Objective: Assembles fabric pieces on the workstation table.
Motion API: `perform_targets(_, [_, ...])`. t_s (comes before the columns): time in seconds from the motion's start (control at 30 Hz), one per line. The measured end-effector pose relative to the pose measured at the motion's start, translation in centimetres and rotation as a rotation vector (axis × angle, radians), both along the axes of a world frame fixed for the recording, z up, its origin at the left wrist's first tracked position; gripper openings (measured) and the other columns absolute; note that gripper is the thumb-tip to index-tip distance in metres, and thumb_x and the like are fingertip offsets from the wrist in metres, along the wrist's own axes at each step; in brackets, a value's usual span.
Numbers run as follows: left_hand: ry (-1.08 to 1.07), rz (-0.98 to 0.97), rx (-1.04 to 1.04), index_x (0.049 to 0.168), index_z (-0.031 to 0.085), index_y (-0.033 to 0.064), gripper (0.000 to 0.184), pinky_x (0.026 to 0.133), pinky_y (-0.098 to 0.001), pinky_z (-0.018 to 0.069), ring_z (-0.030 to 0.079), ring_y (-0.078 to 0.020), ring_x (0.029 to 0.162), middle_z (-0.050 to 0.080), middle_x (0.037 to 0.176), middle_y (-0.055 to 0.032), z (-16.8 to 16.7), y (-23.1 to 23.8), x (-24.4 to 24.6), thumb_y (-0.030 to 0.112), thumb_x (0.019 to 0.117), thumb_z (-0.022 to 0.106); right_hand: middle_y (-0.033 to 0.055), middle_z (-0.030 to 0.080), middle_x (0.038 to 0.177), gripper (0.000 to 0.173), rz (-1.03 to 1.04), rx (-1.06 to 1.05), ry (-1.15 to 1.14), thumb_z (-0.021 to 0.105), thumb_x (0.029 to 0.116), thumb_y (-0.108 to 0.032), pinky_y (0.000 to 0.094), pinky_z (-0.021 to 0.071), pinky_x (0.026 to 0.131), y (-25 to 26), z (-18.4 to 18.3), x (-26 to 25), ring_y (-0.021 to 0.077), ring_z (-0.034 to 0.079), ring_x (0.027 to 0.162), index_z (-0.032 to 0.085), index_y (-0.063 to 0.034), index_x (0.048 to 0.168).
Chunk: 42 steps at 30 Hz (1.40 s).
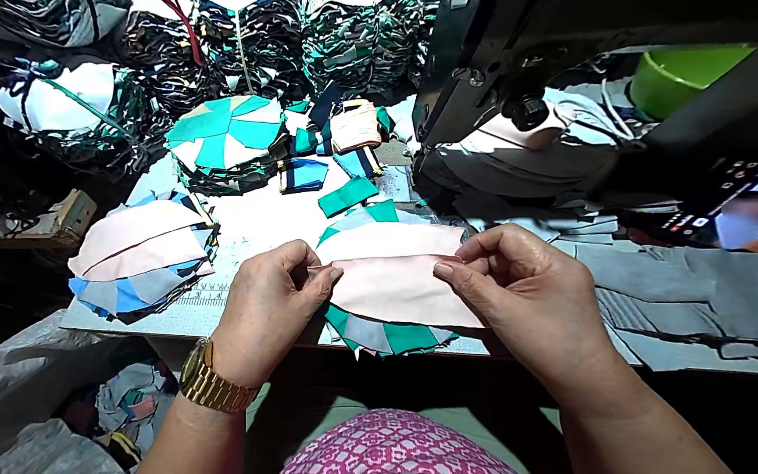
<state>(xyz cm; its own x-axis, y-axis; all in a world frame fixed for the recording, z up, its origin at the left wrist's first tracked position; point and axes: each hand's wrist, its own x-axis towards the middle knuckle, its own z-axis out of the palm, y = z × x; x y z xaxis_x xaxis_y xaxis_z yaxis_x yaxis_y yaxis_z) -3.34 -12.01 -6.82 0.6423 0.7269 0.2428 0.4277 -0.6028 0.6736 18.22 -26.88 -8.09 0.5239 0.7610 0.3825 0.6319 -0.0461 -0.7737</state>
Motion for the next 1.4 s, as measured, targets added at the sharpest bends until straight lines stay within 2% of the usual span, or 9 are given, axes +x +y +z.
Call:
perform_targets(0.23, [-0.121, -0.156, -0.107, 0.084, 0.066, 0.0172, 0.015, 0.045, -0.0167, 0.0423, 0.053, -0.0021, 0.052, 0.058, 0.063, 0.0078, 1.5, -0.2, -1.4, 0.026, 0.0955, 0.070, -0.0067, 0.065, 0.073, 0.020, 0.191, 0.015, 0.192, 0.074, 0.0890, -0.018, 0.0168, 0.0498, 0.046, -1.5, 1.5, 0.8, 0.0039, 0.058, 0.054, 0.068, -0.0167, 0.108])
perform_targets(0.43, [-0.357, -0.512, -0.324, 0.100, 0.067, 0.0181, 0.010, 0.074, -0.0240, 0.0600, 0.069, -0.0076, 0.084, 0.071, 0.095, 0.0045, 3.6, -1.6, -2.4, 0.028, 0.0993, 0.067, -0.0127, 0.063, 0.084, 0.031, 0.363, -0.035, 0.013, 0.082, 0.0835, -0.040, 0.0141, 0.0511, 0.061, -3.3, 2.8, 0.1, -0.0034, 0.058, 0.071, 0.068, -0.0211, 0.104])
perform_targets(0.5, [-0.320, -0.666, -0.451, 0.104, 0.067, 0.0157, 0.008, 0.080, -0.0291, 0.0614, 0.071, -0.0087, 0.088, 0.073, 0.096, 0.0031, 4.1, -2.5, -1.8, 0.024, 0.1014, 0.066, -0.0074, 0.063, 0.096, 0.046, 0.426, -0.012, -0.073, 0.081, 0.0834, -0.051, 0.0169, 0.0538, 0.071, -3.5, 4.1, -0.7, -0.0014, 0.060, 0.085, 0.069, -0.0150, 0.109])
perform_targets(0.6, [-0.286, -0.805, -0.504, 0.103, 0.067, 0.0036, 0.011, 0.083, -0.0296, 0.0596, 0.070, -0.0077, 0.090, 0.072, 0.097, -0.0036, 4.3, -3.5, -0.5, 0.015, 0.1006, 0.066, 0.0098, 0.069, 0.112, 0.053, 0.668, 0.008, -0.014, 0.079, 0.0883, -0.038, 0.0269, 0.0560, 0.087, -2.8, 5.1, -1.9, 0.0133, 0.065, 0.103, 0.066, 0.0013, 0.122])
perform_targets(0.77, [-0.252, -0.772, -0.233, 0.100, 0.066, -0.0072, 0.019, 0.085, -0.0313, 0.0570, 0.070, -0.0142, 0.091, 0.071, 0.094, -0.0184, 4.0, -3.9, 0.1, 0.012, 0.1008, 0.064, 0.0095, 0.065, 0.082, 0.022, 0.721, -0.021, 0.261, 0.067, 0.0870, 0.003, 0.0199, 0.0486, 0.062, -2.6, 4.2, -3.1, 0.0086, 0.058, 0.069, 0.066, 0.0074, 0.109])
perform_targets(0.87, [-0.373, -0.655, -0.237, 0.115, 0.066, 0.0088, 0.023, 0.089, -0.0306, 0.0585, 0.068, -0.0101, 0.102, 0.070, 0.109, -0.0029, 2.8, -3.9, 0.3, 0.022, 0.0974, 0.070, 0.0083, 0.064, 0.077, 0.012, 0.601, 0.013, 0.264, 0.067, 0.0953, -0.006, 0.0169, 0.0464, 0.060, -2.9, 3.8, -3.4, 0.0051, 0.056, 0.066, 0.068, 0.0059, 0.097])
perform_targets(0.97, [-0.393, -0.590, -0.364, 0.138, 0.053, 0.0163, 0.061, 0.097, -0.0319, 0.0566, 0.061, -0.0080, 0.119, 0.061, 0.131, 0.0067, 1.7, -5.0, 0.9, 0.041, 0.0892, 0.079, 0.0046, 0.065, 0.077, 0.015, 0.500, 0.108, 0.356, 0.065, 0.0987, -0.010, 0.0135, 0.0470, 0.062, -3.0, 3.9, -3.7, -0.0002, 0.057, 0.068, 0.069, 0.0048, 0.094])
perform_targets(1.17, [-0.300, -0.675, -0.663, 0.132, 0.050, 0.0074, 0.043, 0.089, -0.0317, 0.0616, 0.070, -0.0064, 0.101, 0.068, 0.118, 0.0055, 1.5, -6.2, 0.5, 0.008, 0.0946, 0.072, 0.0029, 0.069, 0.083, 0.007, 0.355, 0.267, 0.433, 0.065, 0.0981, -0.005, 0.0167, 0.0565, 0.067, -3.5, 4.7, -3.3, 0.0018, 0.065, 0.073, 0.068, 0.0016, 0.099])
perform_targets(1.4, [-0.360, -0.543, -0.647, 0.133, 0.054, 0.0191, 0.044, 0.077, -0.0238, 0.0604, 0.069, -0.0028, 0.087, 0.072, 0.105, 0.0135, 1.9, -4.2, -0.9, 0.010, 0.0942, 0.072, 0.0046, 0.071, 0.085, 0.005, 0.245, 0.202, 0.495, 0.070, 0.0920, -0.001, 0.0200, 0.0599, 0.065, -4.8, 3.3, -1.9, 0.0076, 0.069, 0.072, 0.070, -0.0020, 0.097])
